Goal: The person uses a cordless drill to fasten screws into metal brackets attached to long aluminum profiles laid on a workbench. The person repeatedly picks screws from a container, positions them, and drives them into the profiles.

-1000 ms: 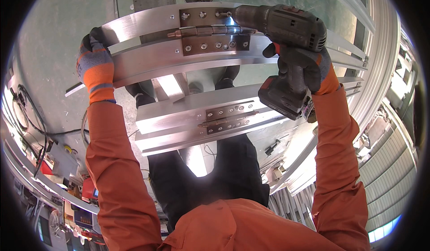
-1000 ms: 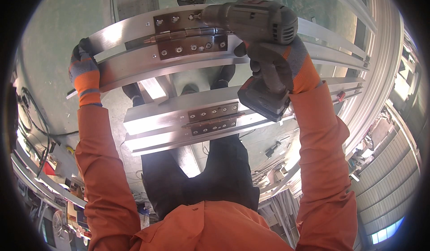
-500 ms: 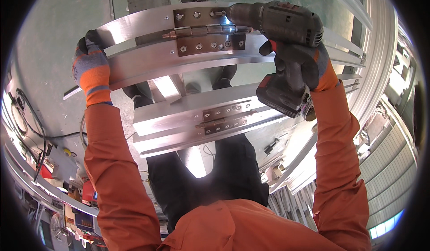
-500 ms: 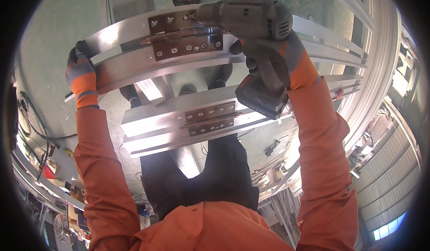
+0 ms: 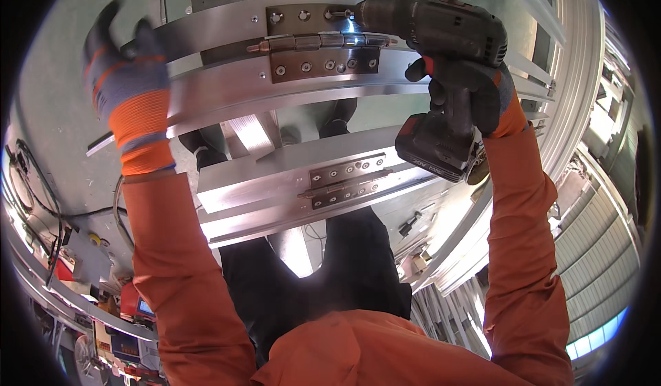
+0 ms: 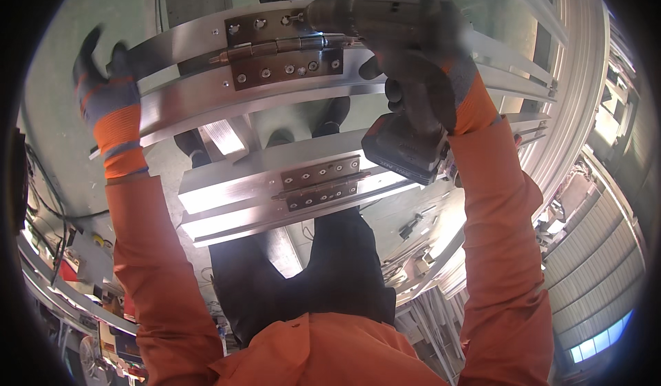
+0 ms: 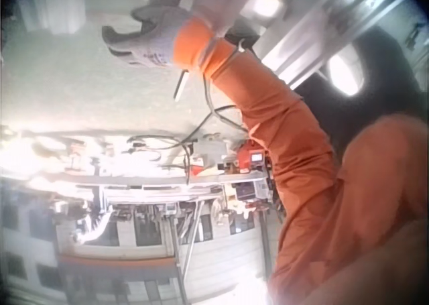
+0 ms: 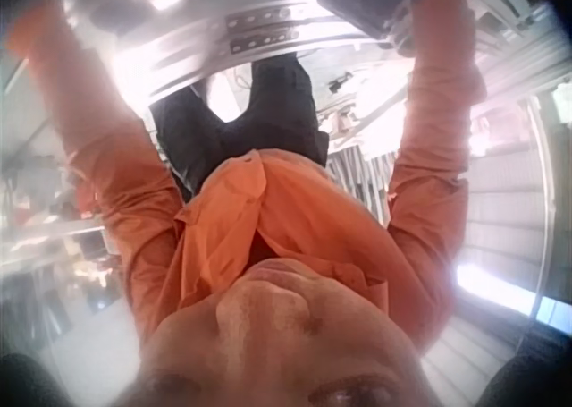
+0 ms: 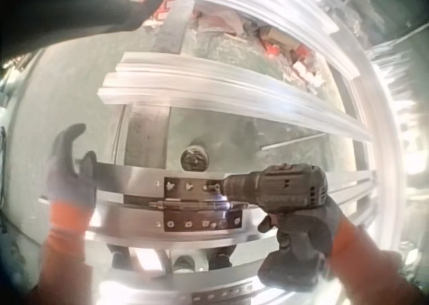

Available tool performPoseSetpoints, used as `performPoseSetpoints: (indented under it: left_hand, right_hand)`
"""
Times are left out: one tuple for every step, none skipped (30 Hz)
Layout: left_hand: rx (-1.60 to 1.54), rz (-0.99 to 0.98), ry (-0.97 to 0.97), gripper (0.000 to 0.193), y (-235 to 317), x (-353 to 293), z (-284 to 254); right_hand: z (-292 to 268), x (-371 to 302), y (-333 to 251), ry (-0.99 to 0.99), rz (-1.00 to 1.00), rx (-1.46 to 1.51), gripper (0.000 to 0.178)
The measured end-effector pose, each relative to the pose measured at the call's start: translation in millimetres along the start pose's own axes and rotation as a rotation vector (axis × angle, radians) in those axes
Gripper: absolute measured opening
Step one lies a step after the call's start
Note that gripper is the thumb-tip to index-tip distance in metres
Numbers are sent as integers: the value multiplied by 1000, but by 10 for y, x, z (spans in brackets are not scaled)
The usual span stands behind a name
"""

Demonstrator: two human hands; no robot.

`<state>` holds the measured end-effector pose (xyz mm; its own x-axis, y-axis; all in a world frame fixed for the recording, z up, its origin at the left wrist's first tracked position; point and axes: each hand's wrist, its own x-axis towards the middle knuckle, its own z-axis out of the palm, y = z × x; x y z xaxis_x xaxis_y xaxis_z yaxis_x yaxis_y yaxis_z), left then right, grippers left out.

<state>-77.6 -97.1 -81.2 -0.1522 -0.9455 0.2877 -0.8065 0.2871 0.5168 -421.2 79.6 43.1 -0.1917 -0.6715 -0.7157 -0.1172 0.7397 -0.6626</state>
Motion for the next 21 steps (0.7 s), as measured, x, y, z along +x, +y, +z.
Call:
performPoseSetpoints:
  left_hand:
    - [-148, 110, -100, 34, 148, 51, 52]
    - [-192, 226, -180, 34, 254, 55, 183]
    - [-227, 326, -294, 33, 351, 65, 223]
    - [-228, 381, -351, 32, 360, 74, 297]
    - [-229, 436, -409, 32, 351, 89, 376]
    - [-241, 499, -474, 32, 396, 96, 463]
    - [-90, 447, -572, 37, 436, 87, 521]
    - [64, 392, -666, 45, 474, 77, 569]
    - [216, 336, -759, 53, 568, 82, 588]
    - [239, 284, -822, 52, 642, 111, 590]
    - [264, 230, -883, 51, 701, 165, 570]
    - [292, 175, -942, 50, 752, 211, 530]
    - [298, 167, -951, 50, 764, 211, 522]
    - [306, 157, -958, 51, 770, 210, 513]
    - [312, 152, -967, 52, 784, 221, 509]
    - [295, 128, -1023, 52, 809, 251, 500]
    - [278, 103, -1079, 52, 838, 293, 485]
    - [264, 75, -1129, 53, 854, 346, 461]
    - [275, 82, -1120, 52, 854, 357, 452]
    - [285, 88, -1110, 51, 848, 338, 456]
    - [296, 96, -1103, 50, 848, 320, 444]
  right_hand:
    - [-7, 5, -21, 8, 38, 32, 42]
    - [-53, 15, -7, -1, 47, 30, 41]
    - [-59, 42, -24, -25, 51, 32, 40]
    - [-34, 60, -39, -29, 55, 40, 41]
    - [-9, 73, -54, -32, 59, 48, 41]
    - [11, 69, -67, -23, 70, 60, 42]
    - [64, 49, -94, 21, 55, 93, 35]
    - [158, 21, -141, 62, 40, 126, 29]
    - [203, 5, -165, 107, 26, 158, 23]
    - [179, 13, -142, 96, 26, 188, 24]
    - [145, 25, -105, 82, 26, 217, 25]
    - [110, 36, -72, 67, 23, 247, 26]
    - [42, 57, -24, 27, 43, 222, 34]
    - [-47, 83, 39, -15, 63, 196, 42]
    - [-97, 92, 96, -53, 82, 173, 51]
    - [-102, 93, 148, -42, 90, 231, 52]
    - [-101, 91, 198, -32, 98, 288, 52]
    - [-100, 110, 205, -26, 100, 345, 53]
    - [-88, 127, 193, -23, 136, 400, 46]
    - [-57, 144, 169, -20, 173, 456, 40]
    - [-40, 147, 150, -17, 212, 512, 33]
